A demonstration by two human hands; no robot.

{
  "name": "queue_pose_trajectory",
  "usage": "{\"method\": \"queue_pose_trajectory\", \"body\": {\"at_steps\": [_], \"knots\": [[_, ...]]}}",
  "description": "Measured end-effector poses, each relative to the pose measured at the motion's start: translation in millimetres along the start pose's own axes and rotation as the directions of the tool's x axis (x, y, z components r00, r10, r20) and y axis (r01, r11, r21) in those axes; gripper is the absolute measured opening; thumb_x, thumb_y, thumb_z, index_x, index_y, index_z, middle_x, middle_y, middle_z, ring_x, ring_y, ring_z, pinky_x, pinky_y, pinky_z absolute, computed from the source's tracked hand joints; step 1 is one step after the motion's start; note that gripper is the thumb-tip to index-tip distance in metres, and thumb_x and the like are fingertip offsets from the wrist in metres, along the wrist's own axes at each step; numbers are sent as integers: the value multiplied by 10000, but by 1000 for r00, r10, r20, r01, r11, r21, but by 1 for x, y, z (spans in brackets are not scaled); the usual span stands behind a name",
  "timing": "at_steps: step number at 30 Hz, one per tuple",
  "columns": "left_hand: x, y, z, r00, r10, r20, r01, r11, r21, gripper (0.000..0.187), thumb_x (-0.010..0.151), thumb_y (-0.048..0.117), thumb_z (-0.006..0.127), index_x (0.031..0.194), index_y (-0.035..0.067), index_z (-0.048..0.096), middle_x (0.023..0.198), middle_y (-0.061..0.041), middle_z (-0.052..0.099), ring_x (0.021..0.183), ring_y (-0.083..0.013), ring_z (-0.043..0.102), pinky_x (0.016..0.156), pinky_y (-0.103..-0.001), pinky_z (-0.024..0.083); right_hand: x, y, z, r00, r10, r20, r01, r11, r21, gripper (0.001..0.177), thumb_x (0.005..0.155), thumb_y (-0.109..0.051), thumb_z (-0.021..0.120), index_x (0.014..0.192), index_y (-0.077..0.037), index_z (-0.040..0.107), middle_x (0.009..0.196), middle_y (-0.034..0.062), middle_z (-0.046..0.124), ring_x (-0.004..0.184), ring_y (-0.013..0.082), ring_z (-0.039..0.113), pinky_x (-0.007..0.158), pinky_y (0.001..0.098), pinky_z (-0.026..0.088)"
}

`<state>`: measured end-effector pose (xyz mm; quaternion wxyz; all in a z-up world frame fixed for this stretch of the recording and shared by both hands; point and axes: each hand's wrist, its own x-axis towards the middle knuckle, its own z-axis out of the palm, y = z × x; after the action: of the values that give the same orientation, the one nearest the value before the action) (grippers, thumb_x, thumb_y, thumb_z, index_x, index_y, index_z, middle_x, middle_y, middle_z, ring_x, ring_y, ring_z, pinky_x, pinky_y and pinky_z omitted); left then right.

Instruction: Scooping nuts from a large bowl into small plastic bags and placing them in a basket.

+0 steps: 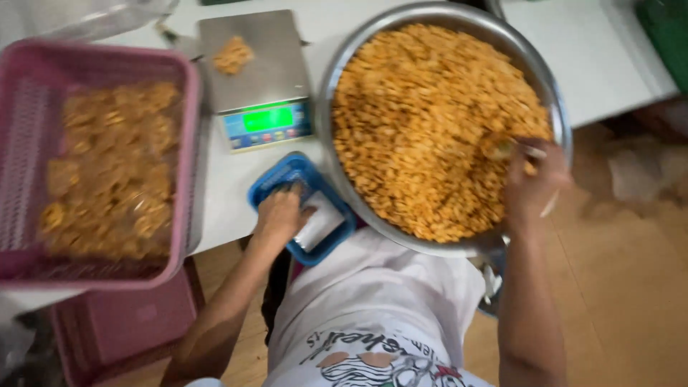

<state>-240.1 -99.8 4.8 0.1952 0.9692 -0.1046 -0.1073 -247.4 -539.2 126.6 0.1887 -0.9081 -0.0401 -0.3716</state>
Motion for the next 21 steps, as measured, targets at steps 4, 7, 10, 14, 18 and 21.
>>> {"method": "queue_pose_trajectory", "body": {"at_steps": [4,7,10,14,18,21], "knots": [[17,-17,12,976,-151,156,147,988,38,255,861,429,719,1061,288,793,988,-58,797,1020,-317,752,835,-460,603,-14,-2,28,987,-128,93,132,990,-43,66,888,51,722,921,3,692,864,199,643,847,418,659,773,486,560],[10,-3,-30,985,-119,127,114,992,45,236,893,444,643,1003,295,789,870,-42,795,923,-292,772,799,-430,621,-24,-24,28,971,32,237,-43,998,44,132,879,-17,779,984,-95,758,880,104,701,858,347,705,754,441,569],[2,28,-85,974,-215,73,225,956,-189,514,1011,419,469,881,26,773,898,-238,760,980,-442,714,934,-605,517,-35,-24,27,912,226,343,-298,939,172,147,908,43,763,1020,-49,783,919,166,730,889,383,719,716,388,600],[-7,56,-98,994,-93,63,85,252,-964,179,919,-33,523,1070,-46,619,981,-251,735,879,-310,761,799,-390,646,-25,-21,14,793,410,451,-547,805,230,160,918,12,728,1034,-89,772,848,124,733,806,279,718,721,384,588],[4,89,-66,971,57,233,235,-38,-971,128,931,35,680,1017,-53,715,793,-164,724,661,-224,738,610,-303,623,-28,-34,12,621,540,568,-781,490,387,125,926,60,692,1034,10,731,889,210,714,797,248,718,685,388,643],[16,113,-63,946,106,306,317,-98,-944,163,859,108,826,908,-12,726,645,-80,589,532,-142,563,519,-262,497,-39,-20,22,550,614,566,-826,300,477,136,912,24,718,1047,17,707,941,161,687,838,222,721,729,357,677]]}}
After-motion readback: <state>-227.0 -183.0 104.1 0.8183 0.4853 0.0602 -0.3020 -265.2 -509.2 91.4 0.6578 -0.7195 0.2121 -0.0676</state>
